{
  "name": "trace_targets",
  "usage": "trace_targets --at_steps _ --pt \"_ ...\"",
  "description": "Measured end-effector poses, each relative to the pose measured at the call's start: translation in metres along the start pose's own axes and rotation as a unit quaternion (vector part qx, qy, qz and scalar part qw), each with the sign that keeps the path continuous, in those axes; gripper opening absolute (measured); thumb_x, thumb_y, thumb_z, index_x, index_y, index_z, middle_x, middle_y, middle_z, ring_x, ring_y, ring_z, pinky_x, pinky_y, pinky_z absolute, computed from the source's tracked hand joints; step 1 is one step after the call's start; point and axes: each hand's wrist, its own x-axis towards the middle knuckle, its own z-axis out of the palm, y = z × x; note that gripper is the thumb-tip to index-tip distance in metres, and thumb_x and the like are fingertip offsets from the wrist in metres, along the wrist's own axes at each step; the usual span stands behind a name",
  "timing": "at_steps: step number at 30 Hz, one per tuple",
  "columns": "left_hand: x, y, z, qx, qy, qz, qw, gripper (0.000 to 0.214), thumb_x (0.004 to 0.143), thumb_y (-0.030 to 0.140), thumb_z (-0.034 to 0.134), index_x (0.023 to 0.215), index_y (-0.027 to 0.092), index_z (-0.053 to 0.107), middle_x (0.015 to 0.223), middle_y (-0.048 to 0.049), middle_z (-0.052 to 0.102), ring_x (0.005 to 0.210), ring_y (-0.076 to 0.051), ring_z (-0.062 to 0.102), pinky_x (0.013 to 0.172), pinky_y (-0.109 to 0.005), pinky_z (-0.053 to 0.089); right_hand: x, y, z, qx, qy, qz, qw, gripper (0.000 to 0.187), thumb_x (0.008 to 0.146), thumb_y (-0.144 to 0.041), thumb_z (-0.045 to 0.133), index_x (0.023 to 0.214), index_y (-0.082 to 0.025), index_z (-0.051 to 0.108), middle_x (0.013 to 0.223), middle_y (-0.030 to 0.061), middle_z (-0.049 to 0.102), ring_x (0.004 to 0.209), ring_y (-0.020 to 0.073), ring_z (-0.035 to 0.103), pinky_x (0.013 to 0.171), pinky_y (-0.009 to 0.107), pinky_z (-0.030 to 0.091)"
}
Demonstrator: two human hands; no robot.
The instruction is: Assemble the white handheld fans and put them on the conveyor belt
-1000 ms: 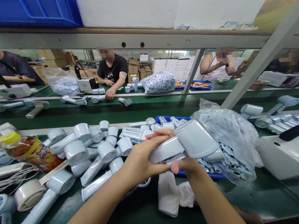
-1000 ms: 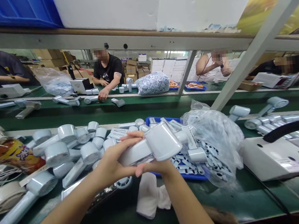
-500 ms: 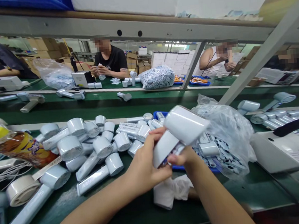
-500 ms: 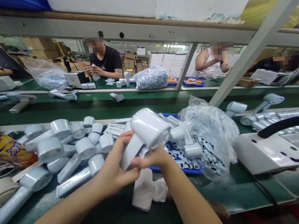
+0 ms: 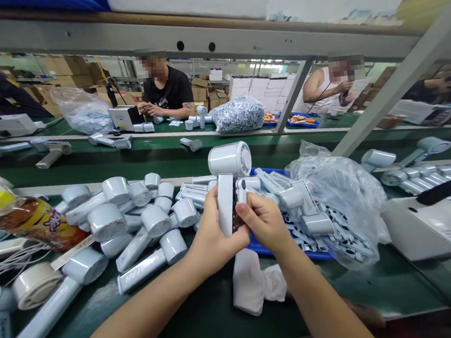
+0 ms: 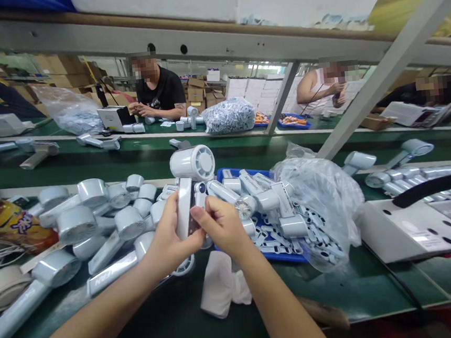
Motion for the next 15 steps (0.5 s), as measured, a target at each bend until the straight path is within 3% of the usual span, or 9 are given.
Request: trace_targets --at_steps 3,5,8,10,13,15 --pt "0.003 -0.002 -0.001 -0.091 -0.006 -0.044 0.995 0.051 0.066 0.011 0.063 0.111 0.018 0.038 0.088 -0.0006 0.054 0.075 -0.013 0.056 0.066 -0.023 0.046 0.005 0.004 0.004 0.121 -0.014 0.038 0.992 0.041 0.082 -0.051 0.047 0.056 -0.021 0.034 0.046 -0.0062 0.041 0.04 0.0087 0.04 0.04 0.021 0.031" --pt "0.007 -0.006 -0.004 -0.193 -0.031 -0.089 0.977 0.044 0.067 0.016 0.065 0.105 0.018 0.041 0.078 0.0014 0.053 0.061 -0.01 0.053 0.055 -0.02 0.044 -0.003 0.003 -0.004 0.124 -0.069 0.049 0.989 0.039 0.083 -0.054 0.043 0.063 -0.02 0.042 0.049 -0.0049 0.046 0.042 0.0105 0.044 0.042 0.022 0.036" --pt "0.013 -0.01 -0.01 -0.342 -0.063 -0.135 0.928 0.031 0.071 0.03 0.063 0.092 0.015 0.047 0.067 0.0023 0.051 0.048 -0.006 0.046 0.045 -0.017 0.038 -0.039 0.002 -0.03 -0.03 -0.18 0.077 0.98 0.031 0.084 -0.048 0.043 0.085 -0.018 0.054 0.071 0.0036 0.059 0.064 0.0175 0.057 0.057 0.029 0.046" --pt "0.016 -0.01 -0.015 -0.418 -0.078 -0.166 0.89 0.03 0.075 0.037 0.057 0.093 0.013 0.05 0.064 0.0019 0.051 0.044 -0.005 0.046 0.043 -0.017 0.036 -0.075 0.008 -0.048 -0.198 -0.23 0.123 0.945 0.024 0.08 -0.036 0.054 0.096 -0.018 0.057 0.092 0.0094 0.061 0.084 0.0241 0.059 0.071 0.036 0.048" --pt "0.019 -0.008 -0.019 -0.49 -0.107 -0.203 0.841 0.037 0.078 0.041 0.05 0.1 0.012 0.054 0.064 0.0004 0.053 0.04 -0.005 0.045 0.039 -0.017 0.035 -0.128 0.034 -0.063 -0.352 -0.282 0.148 0.88 0.053 0.065 -0.027 0.069 0.116 -0.019 0.055 0.114 0.0154 0.057 0.102 0.0338 0.054 0.082 0.046 0.047" --pt "0.019 -0.006 -0.019 -0.511 -0.122 -0.212 0.824 0.041 0.078 0.044 0.049 0.101 0.011 0.057 0.066 -0.0014 0.055 0.04 -0.005 0.044 0.038 -0.017 0.036 -0.153 0.054 -0.064 -0.401 -0.285 0.138 0.86 0.053 0.067 -0.02 0.064 0.118 -0.017 0.055 0.109 0.0162 0.061 0.096 0.034 0.058 0.077 0.046 0.049"
